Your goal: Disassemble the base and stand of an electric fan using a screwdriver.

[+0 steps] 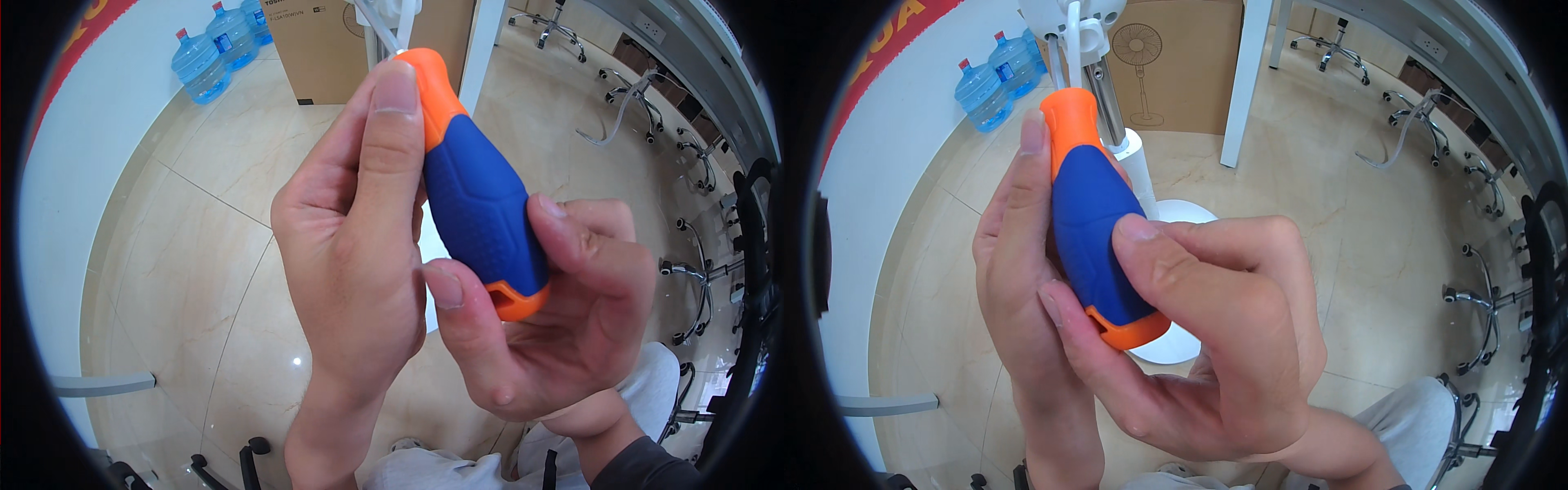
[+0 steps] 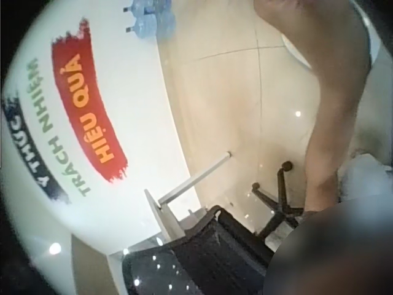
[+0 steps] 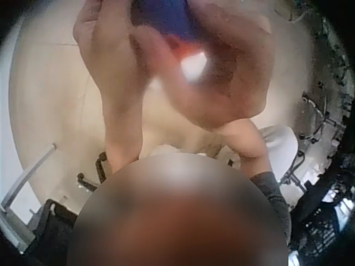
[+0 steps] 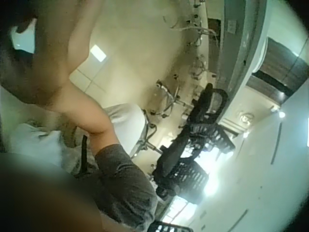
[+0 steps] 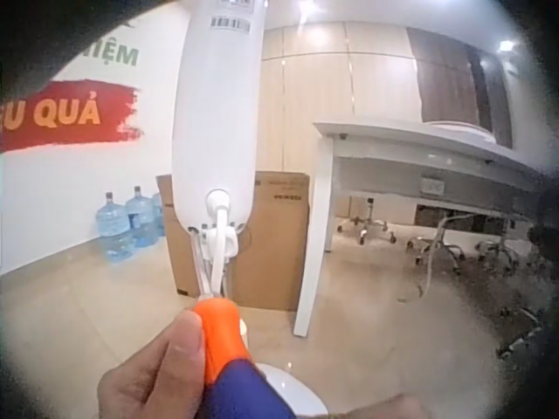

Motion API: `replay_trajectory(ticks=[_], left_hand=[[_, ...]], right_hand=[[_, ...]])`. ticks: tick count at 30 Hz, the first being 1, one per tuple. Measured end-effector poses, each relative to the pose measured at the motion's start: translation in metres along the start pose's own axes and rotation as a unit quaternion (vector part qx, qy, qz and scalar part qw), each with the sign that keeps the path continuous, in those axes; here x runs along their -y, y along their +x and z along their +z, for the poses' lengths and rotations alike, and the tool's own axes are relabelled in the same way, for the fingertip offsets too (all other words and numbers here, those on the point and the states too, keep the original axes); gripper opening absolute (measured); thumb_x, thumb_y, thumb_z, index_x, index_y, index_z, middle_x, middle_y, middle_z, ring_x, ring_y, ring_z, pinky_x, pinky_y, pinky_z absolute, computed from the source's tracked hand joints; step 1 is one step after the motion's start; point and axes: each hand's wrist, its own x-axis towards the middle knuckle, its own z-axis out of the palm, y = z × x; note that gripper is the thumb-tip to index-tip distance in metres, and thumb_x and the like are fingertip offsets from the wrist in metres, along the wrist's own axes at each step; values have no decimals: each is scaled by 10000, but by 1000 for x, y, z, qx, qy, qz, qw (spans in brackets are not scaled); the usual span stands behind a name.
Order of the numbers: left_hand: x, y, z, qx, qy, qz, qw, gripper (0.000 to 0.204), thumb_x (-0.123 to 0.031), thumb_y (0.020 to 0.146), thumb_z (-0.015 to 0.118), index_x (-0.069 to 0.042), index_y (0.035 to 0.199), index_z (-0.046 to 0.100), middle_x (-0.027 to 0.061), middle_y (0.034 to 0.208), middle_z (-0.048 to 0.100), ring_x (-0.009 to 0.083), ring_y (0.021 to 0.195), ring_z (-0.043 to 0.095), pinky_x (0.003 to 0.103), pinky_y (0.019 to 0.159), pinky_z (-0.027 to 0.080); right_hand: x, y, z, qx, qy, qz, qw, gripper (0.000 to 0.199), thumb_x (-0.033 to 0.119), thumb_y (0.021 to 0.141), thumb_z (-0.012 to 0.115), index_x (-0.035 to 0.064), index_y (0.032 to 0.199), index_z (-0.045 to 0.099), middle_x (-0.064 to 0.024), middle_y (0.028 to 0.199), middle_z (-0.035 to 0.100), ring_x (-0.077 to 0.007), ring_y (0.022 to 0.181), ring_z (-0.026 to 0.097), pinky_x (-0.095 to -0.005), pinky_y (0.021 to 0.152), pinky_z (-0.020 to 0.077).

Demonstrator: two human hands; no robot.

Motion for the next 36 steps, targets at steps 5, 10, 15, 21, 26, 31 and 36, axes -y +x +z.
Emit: replay_trajectory(ticks=[5, 10, 15, 21, 26, 31, 36], left_hand=[[-10, -1, 1, -4, -23, -30, 999, 422, -417, 1021, 485, -47, 842, 580, 7, 668, 547, 69, 541, 505, 218, 496, 417], [-14, 2, 7, -4, -26, -53, 998, 446, -437, 1027, 462, -44, 850, 577, 12, 673, 547, 75, 545, 515, 221, 502, 434], [-18, 2, 8, 10, -30, -61, 998, 488, -477, 1024, 436, -43, 848, 574, 14, 662, 547, 82, 530, 528, 216, 477, 440], [-17, 1, 4, 20, -167, -92, 982, 324, -267, 1012, 571, 39, 984, 674, 30, 815, 650, 69, 711, 569, 215, 681, 480], [-9, 11, 1, 34, -222, -79, 971, 312, -261, 1013, 565, 26, 961, 675, 26, 805, 654, 66, 698, 574, 211, 663, 473], [-19, 5, 2, 16, -145, -94, 985, 317, -279, 1012, 565, 12, 950, 677, 27, 800, 657, 66, 690, 581, 213, 646, 469], [-21, 7, -3, 80, -56, -89, 991, 473, -486, 1018, 448, -24, 1021, 547, 63, 762, 595, 131, 575, 585, 232, 475, 484]], right_hand=[[1, 6, -4, 6, 19, -16, 1000, 556, -16, 786, 773, -61, 1223, 432, -156, 1006, 523, -139, 807, 565, -231, 687, 470], [0, 10, -6, -4, 12, -26, 1000, 520, -24, 791, 762, -66, 1209, 457, -135, 1012, 533, -132, 835, 562, -235, 727, 467], [3, 14, -7, -16, 33, -27, 999, 513, -38, 795, 750, -74, 1217, 462, -123, 1004, 544, -132, 856, 569, -234, 762, 467], [-16, 8, 13, -116, 171, -43, 977, 488, -69, 795, 735, -81, 1204, 469, -119, 991, 548, -138, 871, 585, -236, 784, 481], [-7, 13, 21, -147, 195, -29, 969, 495, -79, 788, 740, -89, 1205, 473, -124, 986, 556, -141, 867, 597, -237, 776, 496], [8, 25, -2, -47, 40, -21, 998, 505, -83, 773, 756, -96, 1205, 494, -130, 984, 558, -147, 844, 609, -242, 763, 510], [-3, 28, 15, -152, 91, -126, 976, 508, -119, 743, 751, -89, 1203, 537, -120, 953, 565, -144, 791, 611, -246, 734, 528]])
